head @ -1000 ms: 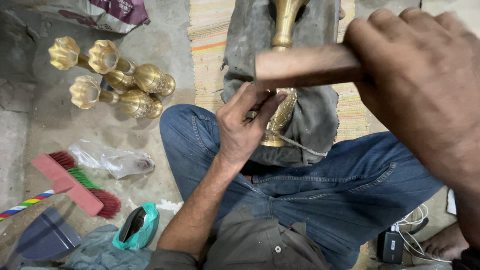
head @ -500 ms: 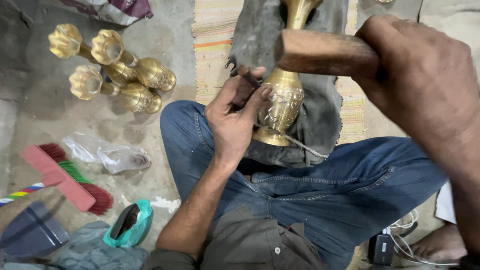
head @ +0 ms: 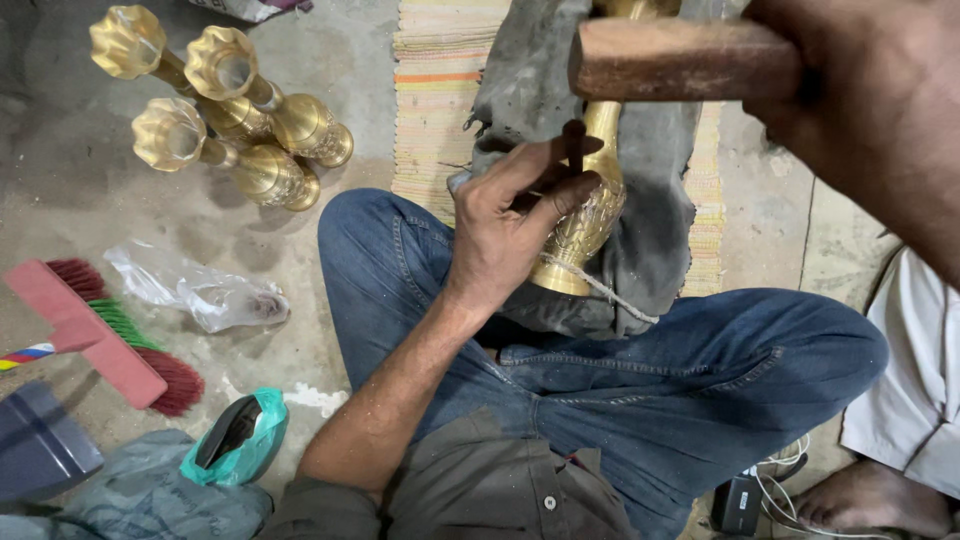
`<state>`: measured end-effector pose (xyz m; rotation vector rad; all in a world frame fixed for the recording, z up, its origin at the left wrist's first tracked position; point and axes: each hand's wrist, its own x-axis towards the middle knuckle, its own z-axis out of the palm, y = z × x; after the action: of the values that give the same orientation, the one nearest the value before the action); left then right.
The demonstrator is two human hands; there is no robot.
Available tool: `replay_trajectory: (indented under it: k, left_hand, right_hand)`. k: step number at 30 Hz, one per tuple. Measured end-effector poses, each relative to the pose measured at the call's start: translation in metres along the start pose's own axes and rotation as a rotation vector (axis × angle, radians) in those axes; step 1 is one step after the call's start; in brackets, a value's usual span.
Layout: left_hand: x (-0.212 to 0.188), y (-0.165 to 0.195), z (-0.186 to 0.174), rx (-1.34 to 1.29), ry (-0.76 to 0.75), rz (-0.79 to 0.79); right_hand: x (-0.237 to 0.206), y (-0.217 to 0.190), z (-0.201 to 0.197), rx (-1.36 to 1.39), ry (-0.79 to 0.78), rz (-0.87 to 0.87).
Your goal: The person sits cross-legged on the floor with a brass vase held against a cloth pad on their lap. They hold a chisel against the vase surface and repeatedly strike it with a wooden mallet to engrave a decorative pattern, repositioning the chisel around the vase as they work.
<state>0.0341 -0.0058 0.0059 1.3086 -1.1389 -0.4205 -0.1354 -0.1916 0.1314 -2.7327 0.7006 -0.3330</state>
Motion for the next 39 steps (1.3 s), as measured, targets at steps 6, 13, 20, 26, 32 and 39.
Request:
replay_trajectory:
  k: [6, 13, 20, 26, 32, 39]
  left_hand:
    - [0.003, -0.001, -0.001, -0.024, -0.06, 0.006]
    - [0.009, 0.009, -0.006, 0.052, -0.066, -0.032]
    - [0.008, 0.011, -0.007, 0.129, -0.036, 0.015]
    - [0.0, 0.007, -0.005, 0.065, -0.045, -0.016]
    - [-0.004, 0.001, -0.003, 0.076, -0.042, 0.007]
    - [-0.004, 0.004, -0.002, 0.049, -0.019, -0.05]
  right_hand:
    - [-0.01, 0.009, 0.002, -0.104, 0.037, -0.154]
    - [-0.009, -0.007, -0.009, -0.469, 0.006, -0.218]
    - [-0.013, -0.011, -0.006, -0.469, 0.079, -0.183]
    - [-0.014, -0.013, -0.002, -0.24, 0.088, -0.13]
    - [-0.02, -0.023, -0.006, -0.434, 0.074, -0.245]
    - [-0.011, -0.017, -0.007, -0.347, 0.079, -0.222]
